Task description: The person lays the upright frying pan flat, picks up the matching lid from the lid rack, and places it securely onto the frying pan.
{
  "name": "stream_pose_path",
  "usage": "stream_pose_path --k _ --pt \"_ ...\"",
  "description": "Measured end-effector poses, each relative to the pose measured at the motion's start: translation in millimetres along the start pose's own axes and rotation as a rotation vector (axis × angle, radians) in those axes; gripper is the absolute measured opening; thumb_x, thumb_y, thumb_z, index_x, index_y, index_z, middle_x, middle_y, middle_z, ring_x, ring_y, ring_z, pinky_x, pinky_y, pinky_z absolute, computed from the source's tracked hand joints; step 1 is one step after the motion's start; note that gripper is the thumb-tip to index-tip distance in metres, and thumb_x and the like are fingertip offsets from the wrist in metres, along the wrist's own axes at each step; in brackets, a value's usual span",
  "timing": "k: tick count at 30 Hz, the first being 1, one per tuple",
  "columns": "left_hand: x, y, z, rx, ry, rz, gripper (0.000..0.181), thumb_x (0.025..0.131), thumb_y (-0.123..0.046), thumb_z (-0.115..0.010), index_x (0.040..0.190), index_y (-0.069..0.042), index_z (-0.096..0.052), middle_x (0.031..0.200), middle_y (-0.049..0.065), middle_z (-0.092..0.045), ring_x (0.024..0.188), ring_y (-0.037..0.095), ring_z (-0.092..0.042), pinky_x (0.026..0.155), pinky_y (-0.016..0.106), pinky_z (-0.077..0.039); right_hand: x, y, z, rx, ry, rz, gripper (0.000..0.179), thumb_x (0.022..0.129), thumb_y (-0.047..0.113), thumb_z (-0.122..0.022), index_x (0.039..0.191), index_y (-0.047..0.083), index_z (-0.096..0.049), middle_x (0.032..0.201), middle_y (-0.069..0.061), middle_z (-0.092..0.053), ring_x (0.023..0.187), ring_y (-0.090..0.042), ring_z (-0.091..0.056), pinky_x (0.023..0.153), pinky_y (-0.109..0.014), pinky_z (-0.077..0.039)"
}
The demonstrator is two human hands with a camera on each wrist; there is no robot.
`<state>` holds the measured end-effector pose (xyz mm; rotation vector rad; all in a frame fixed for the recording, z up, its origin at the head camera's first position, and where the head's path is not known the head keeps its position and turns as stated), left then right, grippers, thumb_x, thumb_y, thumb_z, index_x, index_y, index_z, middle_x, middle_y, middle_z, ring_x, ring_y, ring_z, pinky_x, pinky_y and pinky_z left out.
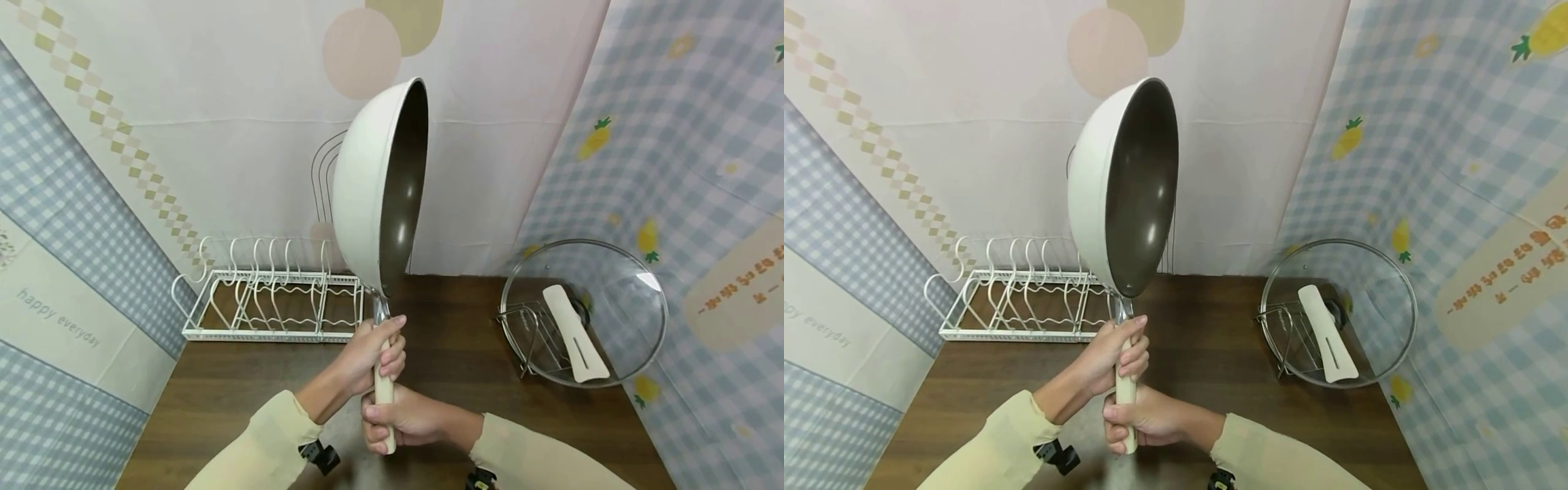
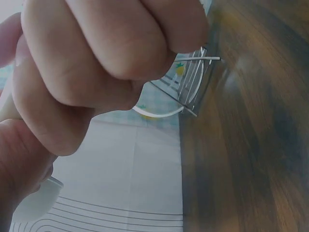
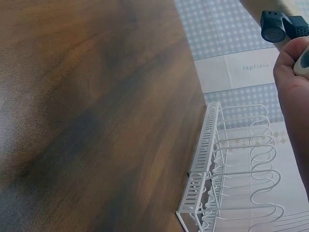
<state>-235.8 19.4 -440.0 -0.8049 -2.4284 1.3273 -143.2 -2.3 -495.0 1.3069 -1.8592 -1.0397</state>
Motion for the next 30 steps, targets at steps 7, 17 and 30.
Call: stream_pose_path --k 7,17,30 --pt "4.5 5.6 -11.6 -0.107 0.086 0.031 0.043 0.099 -0.034 -0.051 0.062 -0.017 -0.039 0.042 -0.009 -0.035 0.034 0.005 -0.035 0.041 0.021 -0.034 -5.4 1 -5 0.002 0.046 0.002 0.051 0.104 0.032 -0.039 0.07 -0.002 -0.022 0.064 0.009 -0.04 0.061 -0.008 -0.046 0.063 -0.02 -0.042" --pt "9.0 10.4 -24.1 -0.164 0.16 0.047 0.041 0.1 -0.032 -0.045 0.064 -0.018 -0.034 0.042 -0.011 -0.031 0.033 0.003 -0.032 0.04 0.02 -0.035 -14.9 4 -9 0.017 0.082 -0.005 0.044 0.104 0.034 -0.039 0.071 0.006 -0.029 0.065 0.008 -0.039 0.062 -0.007 -0.047 0.068 -0.02 -0.045" --pt "12.7 15.1 -36.4 -0.221 0.258 0.111 0.04 0.102 -0.031 -0.035 0.064 -0.019 -0.03 0.041 -0.012 -0.03 0.032 0.002 -0.031 0.041 0.018 -0.034 -21.2 2 -11 0.014 0.085 -0.057 0.036 0.102 0.041 -0.04 0.075 0.018 -0.037 0.067 0.011 -0.038 0.065 -0.005 -0.048 0.077 -0.023 -0.048"
Point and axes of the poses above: each hand's wrist, its own x-axis towards the middle knuckle, its own z-axis out of the back of the hand, y = z × x, the point moved 10 cm from there along x, towards the middle knuckle
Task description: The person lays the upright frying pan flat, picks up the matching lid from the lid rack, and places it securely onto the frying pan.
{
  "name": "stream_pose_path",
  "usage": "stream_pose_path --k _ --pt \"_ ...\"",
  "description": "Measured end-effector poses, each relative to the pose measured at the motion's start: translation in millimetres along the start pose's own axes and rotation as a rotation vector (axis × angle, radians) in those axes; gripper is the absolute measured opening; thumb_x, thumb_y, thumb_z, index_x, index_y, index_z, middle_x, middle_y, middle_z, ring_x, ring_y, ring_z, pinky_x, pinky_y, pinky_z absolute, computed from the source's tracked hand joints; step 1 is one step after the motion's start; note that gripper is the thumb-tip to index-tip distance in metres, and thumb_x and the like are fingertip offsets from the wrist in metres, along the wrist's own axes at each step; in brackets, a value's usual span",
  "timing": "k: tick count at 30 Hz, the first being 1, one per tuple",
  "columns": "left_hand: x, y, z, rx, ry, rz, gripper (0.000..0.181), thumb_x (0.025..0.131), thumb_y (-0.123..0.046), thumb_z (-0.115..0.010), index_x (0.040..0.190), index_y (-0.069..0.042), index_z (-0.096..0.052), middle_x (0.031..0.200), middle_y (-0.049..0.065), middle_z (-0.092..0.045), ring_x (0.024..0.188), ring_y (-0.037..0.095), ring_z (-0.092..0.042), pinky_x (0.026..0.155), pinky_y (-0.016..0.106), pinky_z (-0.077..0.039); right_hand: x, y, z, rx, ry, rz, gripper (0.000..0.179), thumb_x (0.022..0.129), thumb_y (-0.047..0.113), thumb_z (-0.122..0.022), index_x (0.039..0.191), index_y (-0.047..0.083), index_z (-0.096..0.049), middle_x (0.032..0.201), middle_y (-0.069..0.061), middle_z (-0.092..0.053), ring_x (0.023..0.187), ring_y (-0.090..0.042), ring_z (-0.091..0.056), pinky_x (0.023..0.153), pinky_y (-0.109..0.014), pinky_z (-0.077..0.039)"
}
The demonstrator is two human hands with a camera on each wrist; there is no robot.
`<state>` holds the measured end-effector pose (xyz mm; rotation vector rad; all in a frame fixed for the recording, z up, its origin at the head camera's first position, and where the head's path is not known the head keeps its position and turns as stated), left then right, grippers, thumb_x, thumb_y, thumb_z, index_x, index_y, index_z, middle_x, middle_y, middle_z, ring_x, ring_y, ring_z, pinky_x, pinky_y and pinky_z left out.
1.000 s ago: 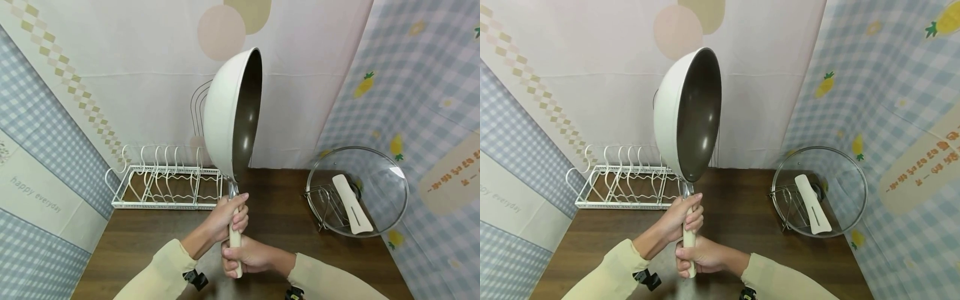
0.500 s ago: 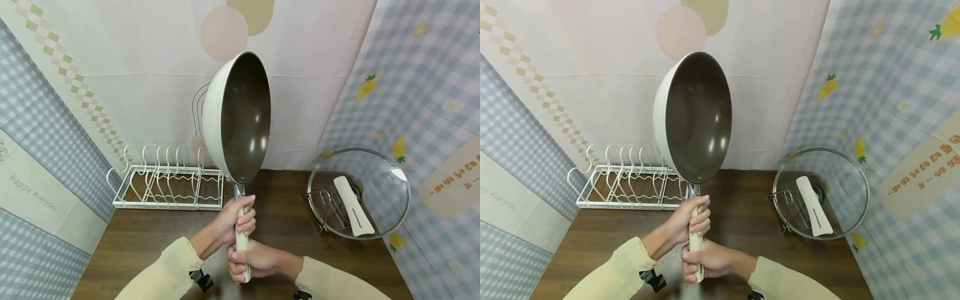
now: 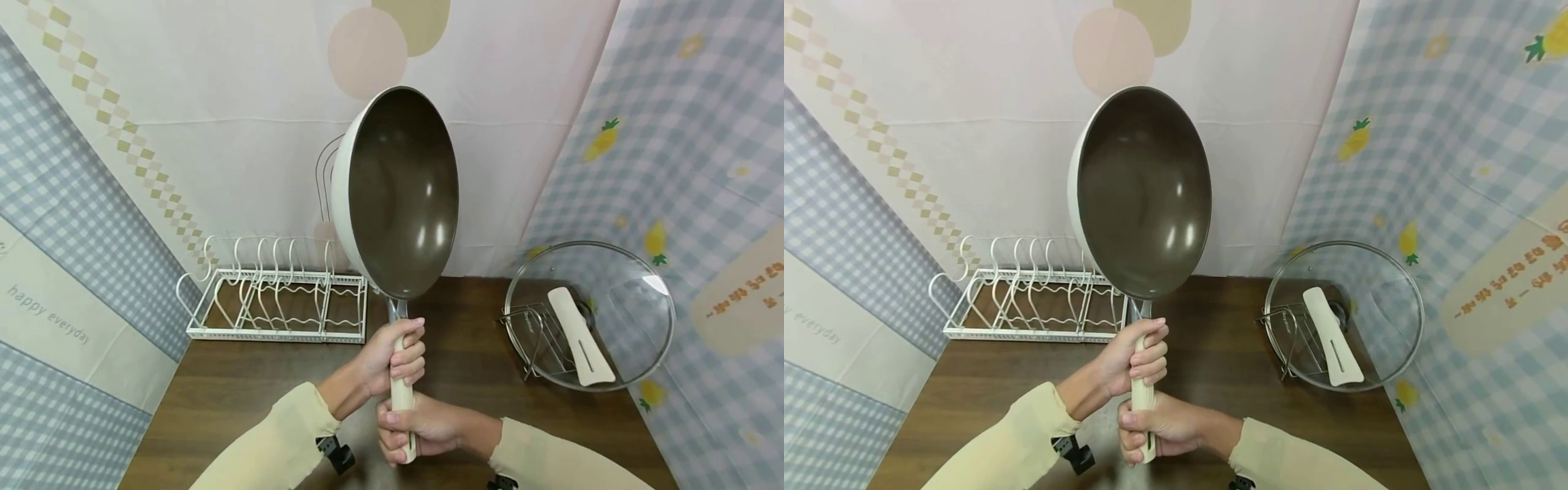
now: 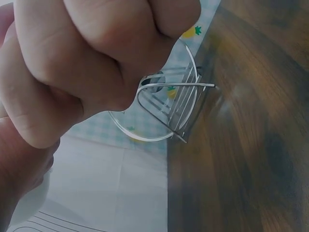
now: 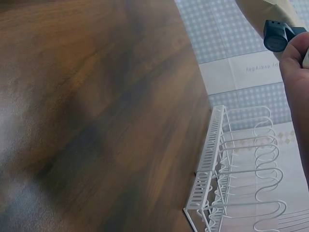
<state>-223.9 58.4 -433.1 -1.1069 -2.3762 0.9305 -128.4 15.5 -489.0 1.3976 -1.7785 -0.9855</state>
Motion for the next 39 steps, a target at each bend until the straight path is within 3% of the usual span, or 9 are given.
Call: stream_pose_path --k 9,19,33,39 --pt "5.5 4.8 -9.4 -0.059 0.11 0.048 0.04 0.103 -0.033 -0.03 0.065 -0.019 -0.028 0.041 -0.012 -0.029 0.031 0.002 -0.03 0.041 0.019 -0.034 -6.2 2 -4 0.016 0.049 -0.043 0.033 0.099 0.047 -0.043 0.078 0.021 -0.038 0.068 0.011 -0.038 0.068 -0.005 -0.048 0.082 -0.024 -0.047" --pt "11.0 13.7 -16.3 -0.131 0.175 0.122 0.042 0.101 -0.034 -0.029 0.062 -0.019 -0.028 0.04 -0.011 -0.029 0.032 0.003 -0.03 0.041 0.019 -0.033 -12.7 1 -8 0.08 0.065 -0.054 0.029 0.096 0.051 -0.043 0.085 0.024 -0.04 0.071 0.013 -0.04 0.074 -0.004 -0.051 0.087 -0.025 -0.048" --pt "13.6 23.4 -29.5 -0.263 0.289 0.186 0.037 0.094 -0.037 -0.037 0.062 -0.02 -0.03 0.04 -0.011 -0.028 0.033 0.003 -0.028 0.042 0.02 -0.032 -18.1 8 -21 0.113 0.071 -0.037 0.025 0.098 0.048 -0.039 0.087 0.025 -0.04 0.073 0.013 -0.039 0.078 -0.003 -0.052 0.09 -0.026 -0.048" --pt "11.0 22.8 -41.0 -0.325 0.404 0.187 0.037 0.093 -0.038 -0.04 0.063 -0.02 -0.03 0.04 -0.01 -0.026 0.033 0.005 -0.026 0.042 0.021 -0.028 -17.9 8 -28 0.132 0.082 -0.034 0.027 0.097 0.05 -0.039 0.085 0.026 -0.039 0.073 0.014 -0.038 0.077 -0.003 -0.051 0.089 -0.025 -0.047"
Point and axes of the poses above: each hand's wrist, its own x-axis towards the middle knuckle, its own z-axis out of the back of the hand, y = z × x, the point moved 10 cm from there along x, towards the middle knuckle
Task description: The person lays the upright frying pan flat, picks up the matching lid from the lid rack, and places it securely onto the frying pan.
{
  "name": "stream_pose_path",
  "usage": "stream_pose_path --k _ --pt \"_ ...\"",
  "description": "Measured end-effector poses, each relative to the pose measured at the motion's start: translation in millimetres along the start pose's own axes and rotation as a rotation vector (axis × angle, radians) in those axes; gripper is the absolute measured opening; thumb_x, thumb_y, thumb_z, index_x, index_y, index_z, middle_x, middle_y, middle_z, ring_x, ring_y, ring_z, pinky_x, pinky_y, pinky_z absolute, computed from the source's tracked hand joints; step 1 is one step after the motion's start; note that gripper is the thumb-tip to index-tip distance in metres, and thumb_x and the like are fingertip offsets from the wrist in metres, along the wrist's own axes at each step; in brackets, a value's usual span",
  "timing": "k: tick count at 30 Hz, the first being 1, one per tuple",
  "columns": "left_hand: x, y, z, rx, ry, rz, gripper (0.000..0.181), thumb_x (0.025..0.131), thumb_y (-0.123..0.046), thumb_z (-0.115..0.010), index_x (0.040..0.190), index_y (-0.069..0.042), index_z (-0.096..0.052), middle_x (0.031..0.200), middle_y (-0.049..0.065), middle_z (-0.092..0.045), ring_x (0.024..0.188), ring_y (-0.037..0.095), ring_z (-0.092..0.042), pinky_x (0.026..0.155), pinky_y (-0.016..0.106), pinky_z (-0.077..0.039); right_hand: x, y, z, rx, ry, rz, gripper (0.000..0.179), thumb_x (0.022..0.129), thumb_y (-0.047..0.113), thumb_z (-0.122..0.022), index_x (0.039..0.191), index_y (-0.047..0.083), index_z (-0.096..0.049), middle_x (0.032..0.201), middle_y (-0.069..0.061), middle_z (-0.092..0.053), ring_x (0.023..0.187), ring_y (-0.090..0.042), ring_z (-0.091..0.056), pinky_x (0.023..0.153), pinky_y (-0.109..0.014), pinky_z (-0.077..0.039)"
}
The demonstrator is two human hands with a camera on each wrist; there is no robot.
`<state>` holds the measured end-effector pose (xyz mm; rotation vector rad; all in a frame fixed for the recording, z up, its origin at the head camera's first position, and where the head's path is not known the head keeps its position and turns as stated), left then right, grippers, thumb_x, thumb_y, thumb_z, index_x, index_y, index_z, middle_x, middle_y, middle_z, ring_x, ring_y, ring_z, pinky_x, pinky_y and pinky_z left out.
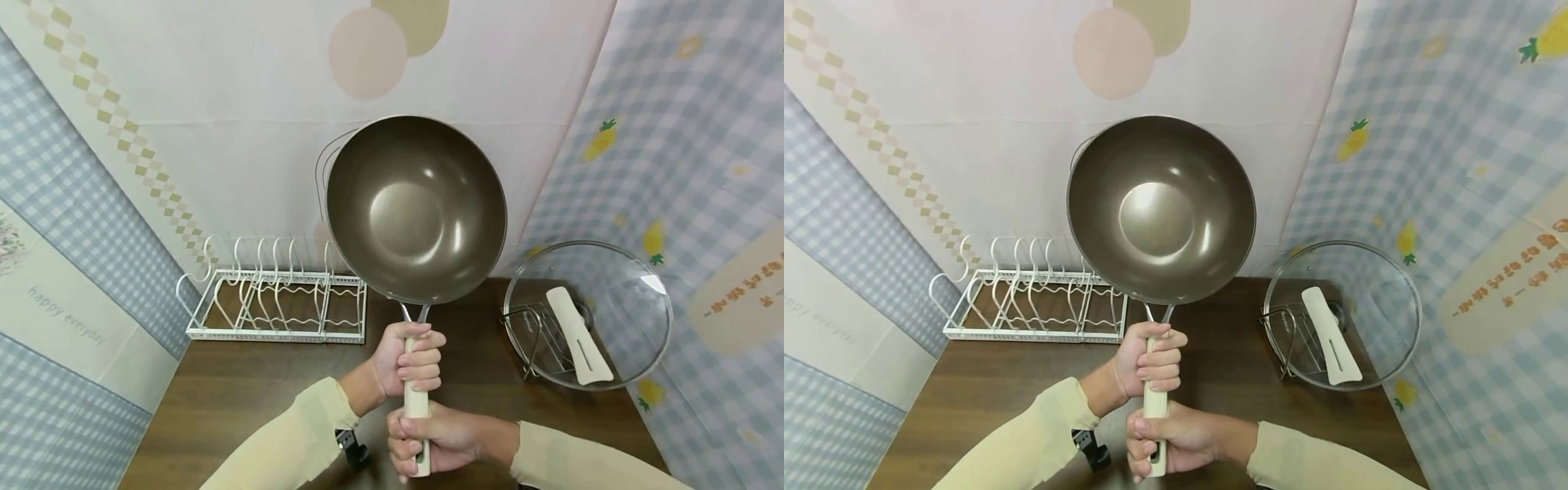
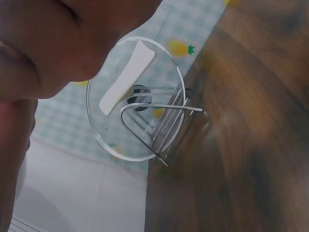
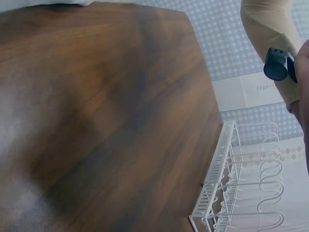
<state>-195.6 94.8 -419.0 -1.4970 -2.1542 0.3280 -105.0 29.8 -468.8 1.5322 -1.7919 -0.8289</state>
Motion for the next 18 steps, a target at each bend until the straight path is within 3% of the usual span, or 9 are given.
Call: stream_pose_path --k 4,14,18 --pt "-0.1 1.1 -5.0 -0.022 0.058 -0.001 0.037 0.093 -0.04 -0.039 0.063 -0.02 -0.03 0.039 -0.01 -0.025 0.033 0.005 -0.026 0.041 0.022 -0.025 0.7 0.0 -3.2 0.002 0.009 0.01 0.028 0.099 0.049 -0.039 0.083 0.026 -0.038 0.072 0.014 -0.037 0.076 -0.003 -0.049 0.088 -0.024 -0.047" --pt "-3.4 8.0 -0.6 -0.046 0.084 0.003 0.037 0.093 -0.042 -0.04 0.063 -0.021 -0.03 0.04 -0.01 -0.023 0.034 0.004 -0.024 0.042 0.021 -0.024 1.6 -2.8 -8.8 0.036 0.008 0.01 0.028 0.099 0.046 -0.039 0.081 0.025 -0.037 0.071 0.013 -0.035 0.074 -0.004 -0.045 0.072 -0.017 -0.035" --pt "-2.9 8.4 1.3 -0.07 0.098 0.005 0.037 0.093 -0.041 -0.038 0.063 -0.022 -0.03 0.04 -0.011 -0.023 0.034 0.004 -0.025 0.042 0.021 -0.024 1.7 -1.3 -8.9 0.039 -0.002 0.01 0.027 0.099 0.046 -0.039 0.081 0.026 -0.037 0.071 0.014 -0.036 0.074 -0.003 -0.045 0.073 -0.017 -0.036"
Point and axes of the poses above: each hand's wrist, its own x-axis towards the middle knuckle, its own z-axis out of the back of the hand, y = z × x, the point moved 10 cm from there along x, towards the middle knuckle
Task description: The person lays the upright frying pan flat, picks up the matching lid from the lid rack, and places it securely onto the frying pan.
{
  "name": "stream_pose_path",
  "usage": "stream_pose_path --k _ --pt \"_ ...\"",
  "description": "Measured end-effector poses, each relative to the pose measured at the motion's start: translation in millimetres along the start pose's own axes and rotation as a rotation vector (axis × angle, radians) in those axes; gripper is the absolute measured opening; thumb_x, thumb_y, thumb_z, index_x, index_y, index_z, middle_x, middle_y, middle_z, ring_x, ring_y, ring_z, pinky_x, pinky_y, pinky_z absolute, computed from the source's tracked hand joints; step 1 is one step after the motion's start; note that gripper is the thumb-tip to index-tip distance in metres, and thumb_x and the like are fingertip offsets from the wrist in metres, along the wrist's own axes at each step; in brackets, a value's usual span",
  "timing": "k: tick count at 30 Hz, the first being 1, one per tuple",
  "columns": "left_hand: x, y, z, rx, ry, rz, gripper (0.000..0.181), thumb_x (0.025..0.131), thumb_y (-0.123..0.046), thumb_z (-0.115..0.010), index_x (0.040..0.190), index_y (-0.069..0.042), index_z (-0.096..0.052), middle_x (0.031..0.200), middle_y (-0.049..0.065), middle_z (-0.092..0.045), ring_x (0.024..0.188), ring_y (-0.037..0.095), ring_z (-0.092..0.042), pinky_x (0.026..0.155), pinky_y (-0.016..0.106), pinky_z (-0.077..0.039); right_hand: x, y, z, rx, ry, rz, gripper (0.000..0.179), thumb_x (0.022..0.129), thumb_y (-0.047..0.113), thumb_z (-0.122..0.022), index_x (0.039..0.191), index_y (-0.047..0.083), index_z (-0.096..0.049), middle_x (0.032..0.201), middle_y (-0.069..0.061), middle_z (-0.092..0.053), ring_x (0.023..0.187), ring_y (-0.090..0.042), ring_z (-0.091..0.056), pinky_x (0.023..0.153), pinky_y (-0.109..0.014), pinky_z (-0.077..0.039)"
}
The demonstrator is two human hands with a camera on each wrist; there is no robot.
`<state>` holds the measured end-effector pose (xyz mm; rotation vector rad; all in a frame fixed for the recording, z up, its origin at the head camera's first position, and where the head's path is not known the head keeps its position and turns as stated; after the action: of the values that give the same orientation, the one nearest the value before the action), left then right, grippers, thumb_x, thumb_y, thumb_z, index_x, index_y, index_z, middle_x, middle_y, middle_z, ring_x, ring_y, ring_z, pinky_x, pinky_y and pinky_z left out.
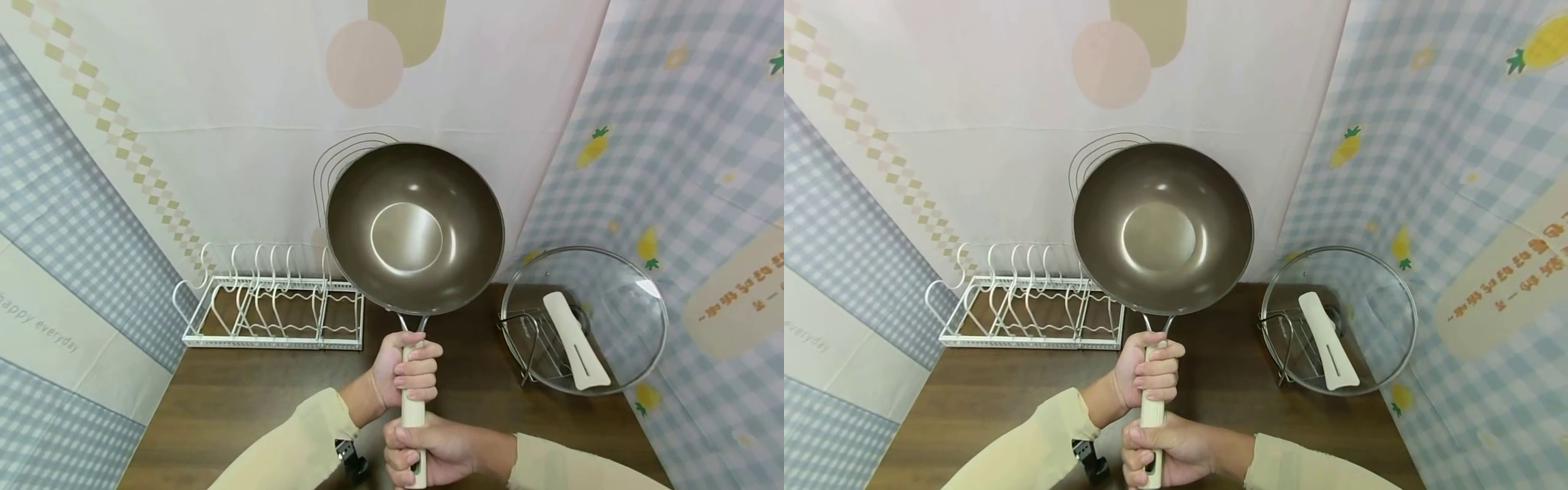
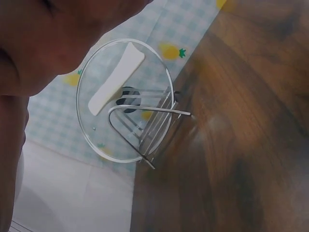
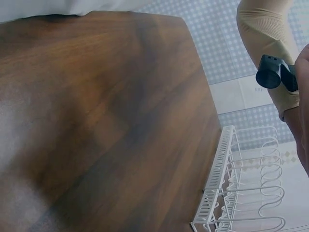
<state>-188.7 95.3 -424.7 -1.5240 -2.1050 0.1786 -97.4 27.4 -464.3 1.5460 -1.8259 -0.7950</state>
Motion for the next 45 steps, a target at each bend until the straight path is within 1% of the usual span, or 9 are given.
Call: stream_pose_path --k 6,12,20,22,25,31,37,41,45 --pt "-2.2 3.4 3.7 -0.056 0.009 0.001 0.036 0.094 -0.041 -0.037 0.064 -0.022 -0.03 0.042 -0.011 -0.021 0.034 0.003 -0.025 0.043 0.02 -0.024 -0.1 -3 1 0.024 -0.018 -0.013 0.027 0.1 0.046 -0.038 0.08 0.027 -0.037 0.071 0.015 -0.035 0.074 -0.002 -0.044 0.074 -0.017 -0.035" --pt "-4.2 6.8 10.4 -0.093 -0.003 -0.003 0.036 0.094 -0.041 -0.037 0.065 -0.022 -0.029 0.043 -0.012 -0.02 0.034 0.003 -0.025 0.043 0.02 -0.024 -1.8 -9 5 0.056 -0.031 -0.022 0.027 0.101 0.045 -0.036 0.081 0.027 -0.038 0.072 0.014 -0.034 0.073 -0.004 -0.041 0.074 -0.017 -0.033" --pt "-3.2 9.2 12.4 -0.079 -0.005 0.002 0.037 0.095 -0.041 -0.036 0.064 -0.022 -0.029 0.042 -0.011 -0.021 0.033 0.003 -0.024 0.042 0.02 -0.024 -2.5 -12 7 0.067 -0.029 -0.024 0.027 0.101 0.045 -0.036 0.081 0.027 -0.038 0.071 0.014 -0.034 0.073 -0.004 -0.041 0.074 -0.018 -0.033" --pt "-2.2 9.0 12.4 -0.076 -0.005 -0.002 0.037 0.095 -0.041 -0.036 0.064 -0.022 -0.029 0.042 -0.011 -0.021 0.033 0.003 -0.025 0.042 0.02 -0.025 -3.2 -12 7 0.068 -0.031 -0.028 0.027 0.101 0.046 -0.036 0.081 0.027 -0.038 0.071 0.014 -0.034 0.073 -0.003 -0.042 0.076 -0.018 -0.035" --pt "-0.5 10.0 13.0 -0.089 -0.004 0.001 0.037 0.095 -0.041 -0.036 0.064 -0.022 -0.029 0.042 -0.011 -0.021 0.033 0.003 -0.025 0.042 0.02 -0.025 -5.4 -13 9 0.073 -0.039 -0.026 0.027 0.101 0.045 -0.034 0.081 0.027 -0.038 0.071 0.014 -0.033 0.073 -0.004 -0.041 0.076 -0.018 -0.034" --pt "3.4 17.2 17.1 -0.123 -0.019 0.025 0.038 0.095 -0.042 -0.037 0.063 -0.022 -0.029 0.042 -0.012 -0.02 0.034 0.002 -0.024 0.043 0.019 -0.024 -10.6 -14 8 0.096 -0.059 -0.004 0.027 0.103 0.041 -0.031 0.082 0.025 -0.038 0.072 0.012 -0.033 0.071 -0.005 -0.037 0.071 -0.017 -0.031" --pt "3.5 23.9 22.7 -0.146 -0.033 0.028 0.038 0.095 -0.042 -0.035 0.063 -0.022 -0.028 0.043 -0.012 -0.019 0.034 0.002 -0.025 0.043 0.018 -0.023 -14.3 -18 8 0.097 -0.061 0.001 0.029 0.105 0.04 -0.027 0.082 0.026 -0.039 0.073 0.013 -0.033 0.073 -0.004 -0.038 0.071 -0.017 -0.032" --pt "2.8 26.7 25.3 -0.155 -0.031 0.032 0.038 0.096 -0.042 -0.033 0.064 -0.022 -0.029 0.043 -0.012 -0.019 0.034 0.002 -0.026 0.043 0.018 -0.023 -14.3 -19 8 0.094 -0.065 0.019 0.029 0.105 0.04 -0.027 0.083 0.027 -0.04 0.073 0.013 -0.033 0.072 -0.004 -0.037 0.071 -0.016 -0.033" --pt "1.8 29.3 27.4 -0.152 -0.034 0.038 0.038 0.096 -0.043 -0.031 0.064 -0.022 -0.029 0.043 -0.013 -0.02 0.034 0.002 -0.026 0.043 0.018 -0.023 -13.7 -22 8 0.115 -0.065 0.027 0.029 0.105 0.039 -0.027 0.082 0.027 -0.04 0.072 0.014 -0.033 0.073 -0.003 -0.038 0.072 -0.015 -0.033"
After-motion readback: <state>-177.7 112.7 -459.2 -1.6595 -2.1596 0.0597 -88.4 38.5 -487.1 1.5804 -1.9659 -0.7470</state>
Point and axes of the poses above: each hand's wrist, its own x-axis towards the middle knuckle, its own z-axis out of the back of the hand, y = z × x, the point moved 10 cm from there along x, towards the middle knuckle
